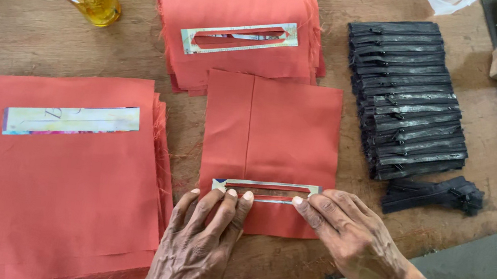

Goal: The person repeatedly places a rectangular paper template onto red fabric pieces, folds the fabric over the template, and presses the edges to form a pouch shape. The person then removes the template and stacks the finished pouches.

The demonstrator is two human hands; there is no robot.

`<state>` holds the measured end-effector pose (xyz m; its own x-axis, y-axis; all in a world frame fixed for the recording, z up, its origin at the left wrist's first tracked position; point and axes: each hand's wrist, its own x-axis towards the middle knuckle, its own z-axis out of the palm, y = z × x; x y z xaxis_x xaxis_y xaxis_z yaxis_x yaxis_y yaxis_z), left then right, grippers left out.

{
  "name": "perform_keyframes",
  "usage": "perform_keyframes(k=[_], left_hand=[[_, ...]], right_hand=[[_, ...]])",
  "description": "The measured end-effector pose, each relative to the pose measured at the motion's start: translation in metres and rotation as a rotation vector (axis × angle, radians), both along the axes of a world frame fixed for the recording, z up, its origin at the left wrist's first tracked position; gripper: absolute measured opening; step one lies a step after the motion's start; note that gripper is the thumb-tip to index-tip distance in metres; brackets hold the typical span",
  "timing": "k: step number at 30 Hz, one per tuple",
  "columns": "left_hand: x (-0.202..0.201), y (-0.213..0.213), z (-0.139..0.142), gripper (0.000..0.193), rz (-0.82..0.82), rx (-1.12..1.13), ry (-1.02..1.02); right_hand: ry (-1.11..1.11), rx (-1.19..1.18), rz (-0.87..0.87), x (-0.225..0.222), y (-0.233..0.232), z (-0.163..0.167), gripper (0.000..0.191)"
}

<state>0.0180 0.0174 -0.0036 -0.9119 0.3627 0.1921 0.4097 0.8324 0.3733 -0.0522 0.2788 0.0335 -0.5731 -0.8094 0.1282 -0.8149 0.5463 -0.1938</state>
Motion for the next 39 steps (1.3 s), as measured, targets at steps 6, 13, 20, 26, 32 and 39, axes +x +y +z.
perform_keyframes(k=[6, 13, 20, 26, 32, 39], left_hand=[[0.005, -0.001, -0.002, 0.058, 0.028, 0.044, 0.046], [0.015, -0.014, 0.002, 0.06, 0.187, -0.08, -0.006], [0.007, 0.022, 0.009, 0.058, 0.033, 0.165, 0.016], [-0.018, 0.049, 0.002, 0.055, -0.154, 0.347, -0.121], [-0.02, 0.044, 0.002, 0.059, -0.236, 0.195, -0.055], [-0.019, 0.04, -0.001, 0.057, -0.306, 0.197, -0.072]], right_hand=[[-0.056, -0.117, -0.165, 0.009, 0.006, -0.007, 0.061], [-0.103, -0.261, -0.244, 0.016, 0.005, -0.016, 0.062], [-0.098, -0.34, -0.283, 0.024, 0.005, -0.031, 0.046], [-0.096, -0.369, -0.475, 0.027, 0.005, -0.03, 0.027], [-0.072, -0.361, -0.371, 0.024, 0.01, -0.028, 0.041], [-0.044, -0.208, -0.189, 0.022, 0.022, -0.032, 0.061]])
